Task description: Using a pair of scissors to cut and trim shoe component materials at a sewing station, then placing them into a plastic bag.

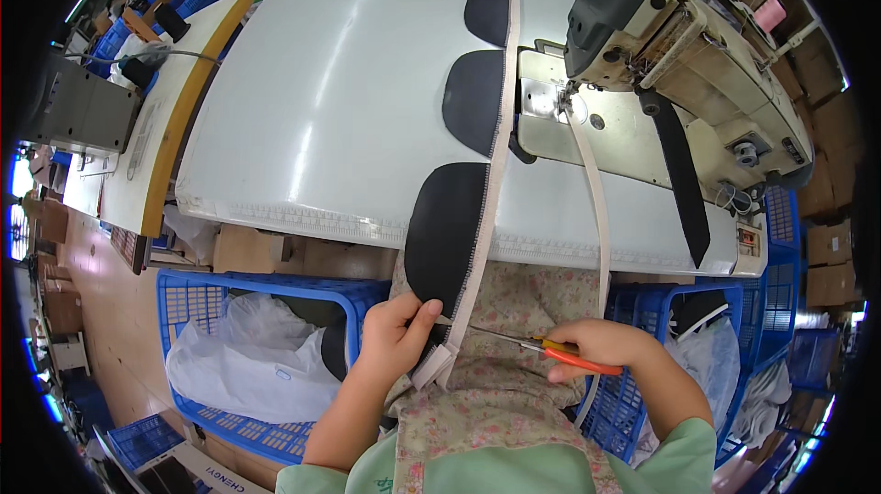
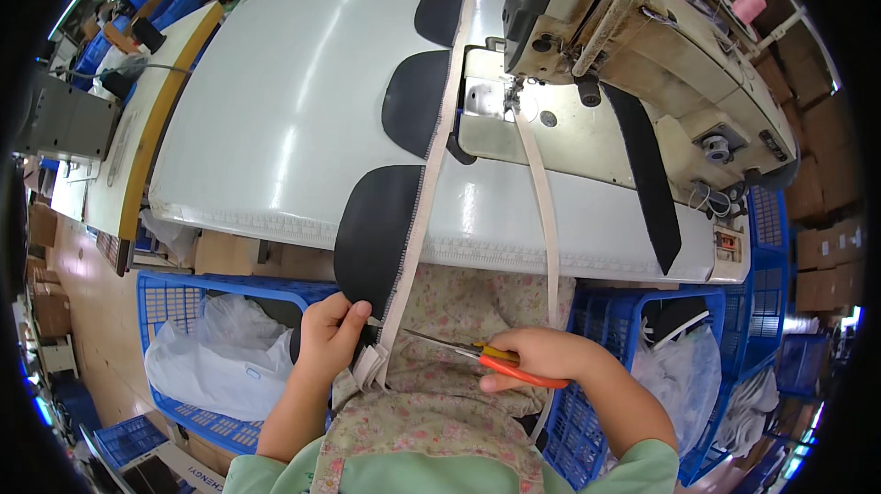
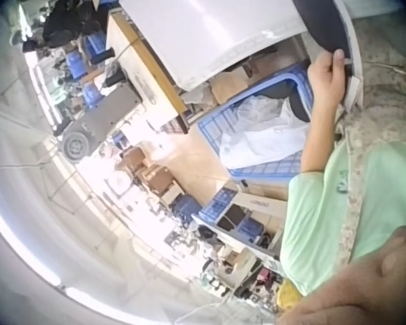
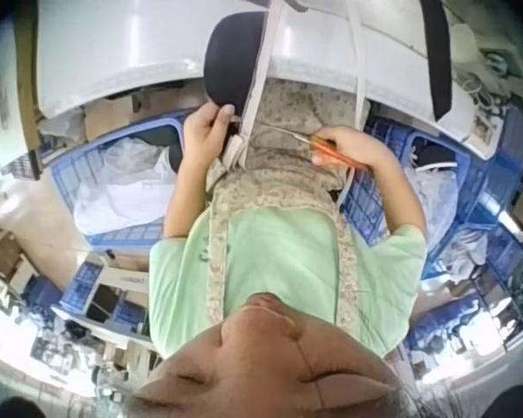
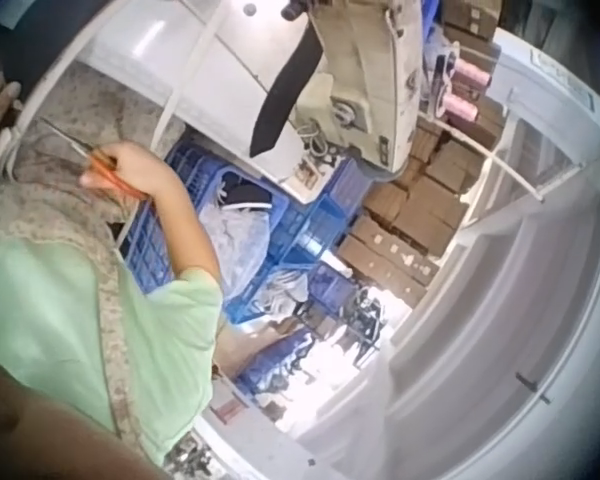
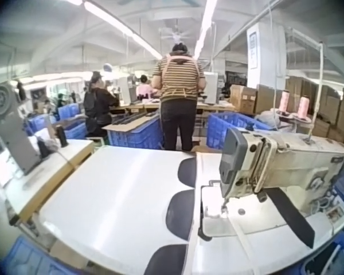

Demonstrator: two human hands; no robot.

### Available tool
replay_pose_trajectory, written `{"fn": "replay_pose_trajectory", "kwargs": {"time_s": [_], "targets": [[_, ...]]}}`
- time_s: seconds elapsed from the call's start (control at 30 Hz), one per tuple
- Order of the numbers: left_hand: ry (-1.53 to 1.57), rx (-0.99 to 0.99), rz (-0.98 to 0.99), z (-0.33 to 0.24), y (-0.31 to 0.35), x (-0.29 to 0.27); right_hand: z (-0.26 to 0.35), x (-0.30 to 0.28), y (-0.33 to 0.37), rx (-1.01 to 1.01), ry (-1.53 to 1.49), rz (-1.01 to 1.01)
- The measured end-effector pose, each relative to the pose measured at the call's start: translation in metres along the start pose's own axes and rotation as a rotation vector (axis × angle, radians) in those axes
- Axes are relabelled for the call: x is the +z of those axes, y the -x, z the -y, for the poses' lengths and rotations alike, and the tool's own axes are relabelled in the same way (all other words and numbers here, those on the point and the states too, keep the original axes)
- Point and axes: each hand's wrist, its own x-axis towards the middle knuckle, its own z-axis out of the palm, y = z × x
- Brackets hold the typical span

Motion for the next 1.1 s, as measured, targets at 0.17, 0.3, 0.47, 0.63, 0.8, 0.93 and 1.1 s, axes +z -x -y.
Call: {"fn": "replay_pose_trajectory", "kwargs": {"time_s": [0.17, 0.3, 0.47, 0.63, 0.8, 0.93, 1.1], "targets": [[-0.037, 0.040, 0.013, 0.001, -0.003, 0.000, 0.001, -0.001, -0.013, -0.046, -0.060, 0.015], [-0.052, 0.055, 0.007, 0.001, -0.007, 0.002, -0.001, -0.004, -0.022, -0.081, -0.050, 0.016], [-0.043, 0.051, 0.014, 0.004, -0.006, 0.002, 0.004, -0.006, -0.025, -0.069, -0.047, 0.023], [-0.015, 0.053, 0.048, 0.006, -0.008, 0.001, 0.013, -0.005, -0.021, 0.007, 0.008, -0.033], [0.056, -0.009, 0.049, 0.010, -0.005, 0.000, 0.024, -0.012, -0.010, 0.086, 0.029, -0.029], [0.212, -0.103, 0.067, 0.018, 0.000, -0.004, 0.019, -0.018, 0.007, 0.046, 0.133, -0.070], [0.161, -0.075, 0.075, 0.014, 0.006, -0.012, 0.020, -0.018, 0.004, -0.037, 0.071, -0.157]]}}
